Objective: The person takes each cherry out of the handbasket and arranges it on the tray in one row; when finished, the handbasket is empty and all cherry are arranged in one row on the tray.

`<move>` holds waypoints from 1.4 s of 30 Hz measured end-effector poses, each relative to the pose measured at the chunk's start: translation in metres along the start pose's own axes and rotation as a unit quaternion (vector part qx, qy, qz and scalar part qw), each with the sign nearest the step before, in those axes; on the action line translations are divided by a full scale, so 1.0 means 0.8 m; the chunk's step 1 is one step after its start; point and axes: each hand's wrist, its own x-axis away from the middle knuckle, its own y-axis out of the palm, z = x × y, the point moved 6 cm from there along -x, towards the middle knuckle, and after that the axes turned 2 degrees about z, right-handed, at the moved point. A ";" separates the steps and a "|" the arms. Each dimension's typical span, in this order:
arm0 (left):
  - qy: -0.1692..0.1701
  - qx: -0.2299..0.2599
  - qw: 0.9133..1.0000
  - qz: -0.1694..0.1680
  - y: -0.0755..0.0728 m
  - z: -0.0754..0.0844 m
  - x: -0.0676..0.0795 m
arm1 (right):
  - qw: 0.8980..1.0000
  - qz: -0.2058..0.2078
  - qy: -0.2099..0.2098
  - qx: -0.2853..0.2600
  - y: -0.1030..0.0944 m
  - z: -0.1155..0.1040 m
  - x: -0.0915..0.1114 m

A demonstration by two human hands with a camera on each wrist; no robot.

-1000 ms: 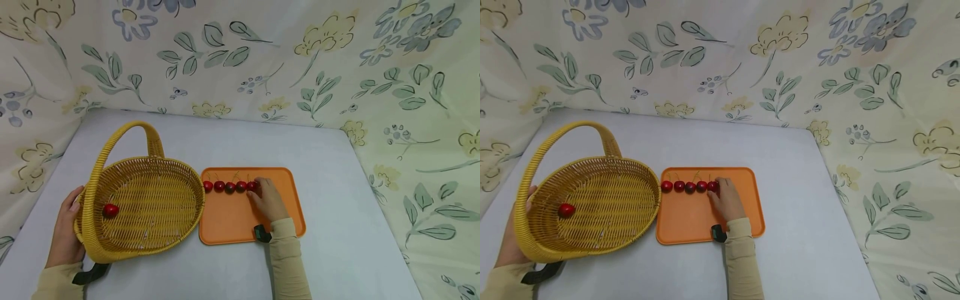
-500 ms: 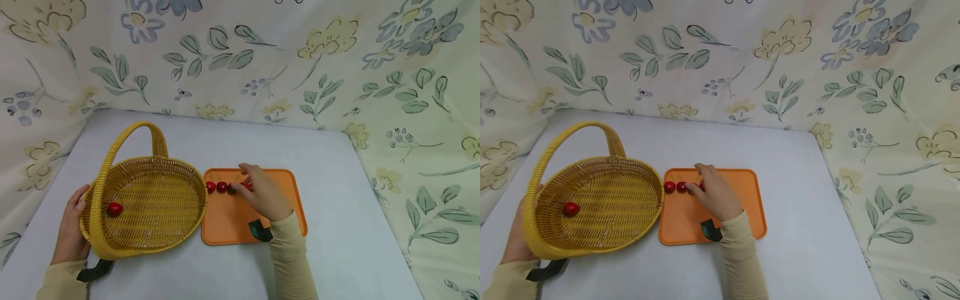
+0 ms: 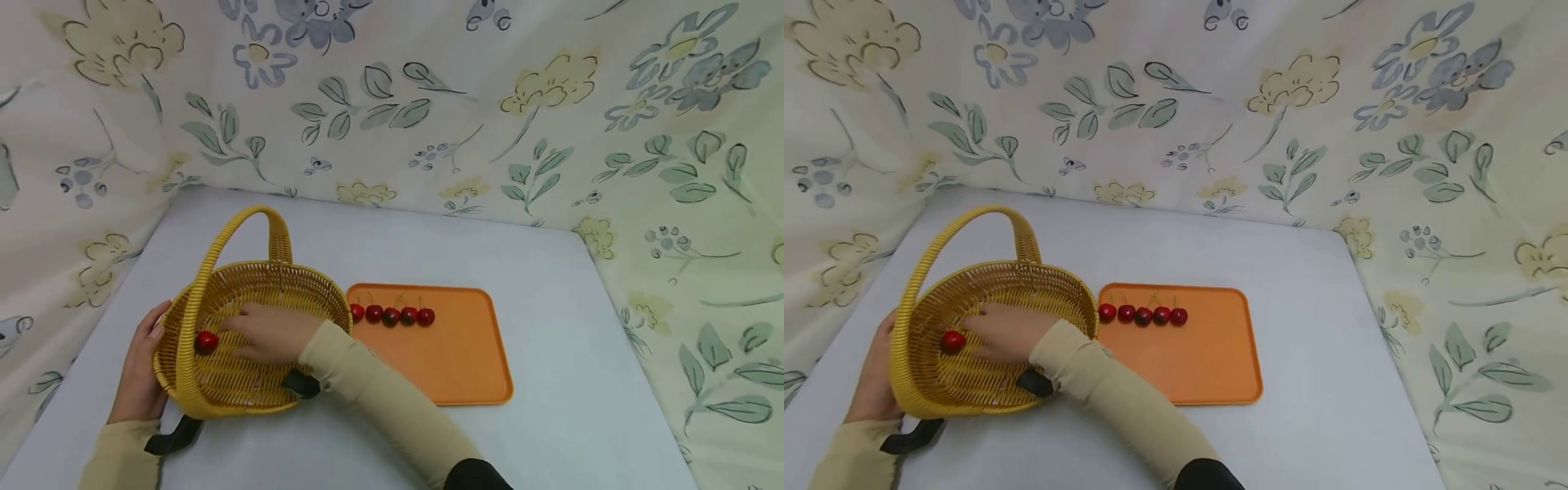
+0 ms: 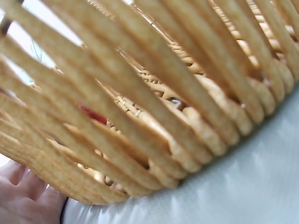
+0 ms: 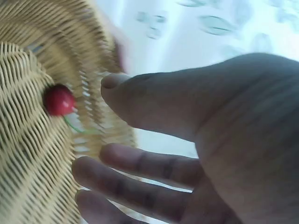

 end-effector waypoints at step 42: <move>-0.002 0.018 1.000 -0.001 -0.003 -0.002 0.001 | 0.985 0.134 0.016 -0.110 -0.007 0.057 0.055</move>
